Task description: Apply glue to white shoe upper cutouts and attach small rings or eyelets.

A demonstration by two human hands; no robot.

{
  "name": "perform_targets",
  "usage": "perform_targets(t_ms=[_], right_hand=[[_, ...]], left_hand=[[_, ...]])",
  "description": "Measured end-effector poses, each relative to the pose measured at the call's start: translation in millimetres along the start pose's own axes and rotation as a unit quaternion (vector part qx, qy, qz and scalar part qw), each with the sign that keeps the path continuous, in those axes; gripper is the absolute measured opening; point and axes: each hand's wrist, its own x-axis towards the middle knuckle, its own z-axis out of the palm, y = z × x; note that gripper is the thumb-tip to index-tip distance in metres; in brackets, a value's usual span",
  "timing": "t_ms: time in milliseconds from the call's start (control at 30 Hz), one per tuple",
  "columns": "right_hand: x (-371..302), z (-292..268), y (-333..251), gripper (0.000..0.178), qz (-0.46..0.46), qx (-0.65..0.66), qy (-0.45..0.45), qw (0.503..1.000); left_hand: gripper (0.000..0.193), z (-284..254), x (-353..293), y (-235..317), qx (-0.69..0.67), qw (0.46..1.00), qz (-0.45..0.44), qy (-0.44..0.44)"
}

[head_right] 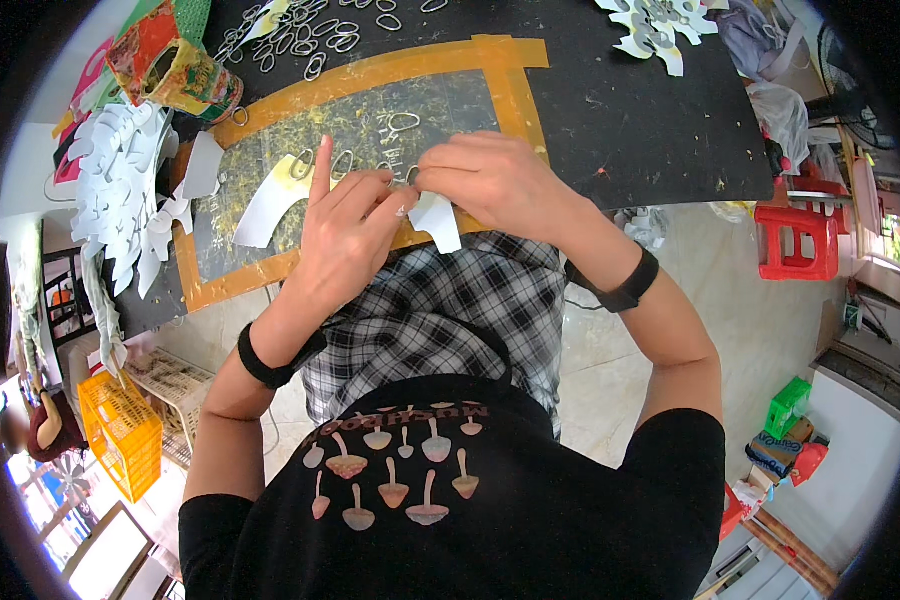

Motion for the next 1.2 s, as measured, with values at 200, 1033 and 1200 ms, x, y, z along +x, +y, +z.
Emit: perform_targets(t_ms=[200,1033,1200], right_hand=[[-7.6,-2.8,-5.8,0.019,-0.012,-0.032,-0.001,0.999],[-11.6,4.5,-41.5,0.038,0.08,-0.021,-0.002,0.997],[-13.2,11.9,-46.8,0.035,0.049,-0.077,0.012,0.996]], left_hand=[[0.024,-8.0,-0.2,7.2,-0.021,0.999,-0.025,-0.034],[0.025,-21.5,-9.5,4.7,-0.014,0.997,-0.001,-0.082],[0.023,-24.9,-6.8,2.8,-0.022,0.995,0.008,-0.093]])
